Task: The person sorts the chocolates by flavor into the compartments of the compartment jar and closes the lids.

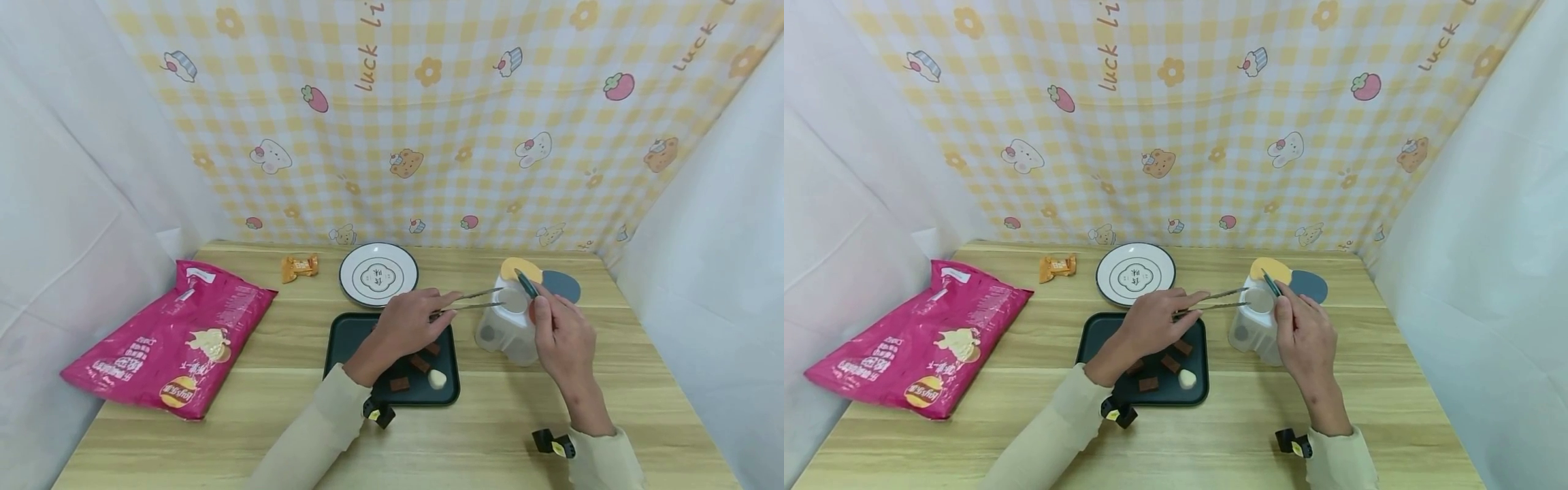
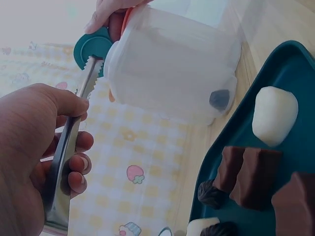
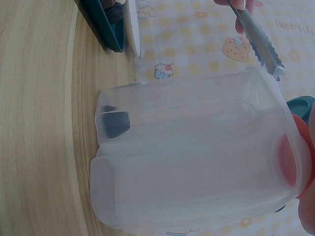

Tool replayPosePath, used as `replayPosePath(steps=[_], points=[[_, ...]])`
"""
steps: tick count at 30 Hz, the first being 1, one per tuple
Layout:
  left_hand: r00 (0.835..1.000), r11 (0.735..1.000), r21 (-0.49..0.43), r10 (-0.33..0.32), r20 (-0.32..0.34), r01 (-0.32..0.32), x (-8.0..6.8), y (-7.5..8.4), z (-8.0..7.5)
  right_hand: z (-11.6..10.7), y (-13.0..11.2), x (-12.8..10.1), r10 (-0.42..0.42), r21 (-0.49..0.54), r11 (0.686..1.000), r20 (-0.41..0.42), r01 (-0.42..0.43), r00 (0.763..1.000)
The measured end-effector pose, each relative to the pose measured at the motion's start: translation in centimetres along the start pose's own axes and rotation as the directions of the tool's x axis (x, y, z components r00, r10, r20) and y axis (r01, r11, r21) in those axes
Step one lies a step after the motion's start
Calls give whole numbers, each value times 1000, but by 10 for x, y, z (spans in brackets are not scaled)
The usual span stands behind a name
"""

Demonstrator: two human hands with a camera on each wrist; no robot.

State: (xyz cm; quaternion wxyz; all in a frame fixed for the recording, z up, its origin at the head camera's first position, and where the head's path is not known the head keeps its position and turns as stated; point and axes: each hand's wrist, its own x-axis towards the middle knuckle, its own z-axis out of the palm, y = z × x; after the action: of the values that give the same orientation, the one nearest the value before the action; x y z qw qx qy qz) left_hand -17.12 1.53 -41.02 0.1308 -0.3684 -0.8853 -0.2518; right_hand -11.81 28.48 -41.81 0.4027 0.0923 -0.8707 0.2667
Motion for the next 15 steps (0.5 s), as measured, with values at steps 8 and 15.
replayPosePath(steps=[8,15], points=[[999,998,-55,-21,26,22,-22,-9,-11,2,2,-1,-31,-8,1000,-22,31,999],[995,997,44,-65,73,62,-50,-27,-23,1,5,0,-35,-3,999,7,35,999]])
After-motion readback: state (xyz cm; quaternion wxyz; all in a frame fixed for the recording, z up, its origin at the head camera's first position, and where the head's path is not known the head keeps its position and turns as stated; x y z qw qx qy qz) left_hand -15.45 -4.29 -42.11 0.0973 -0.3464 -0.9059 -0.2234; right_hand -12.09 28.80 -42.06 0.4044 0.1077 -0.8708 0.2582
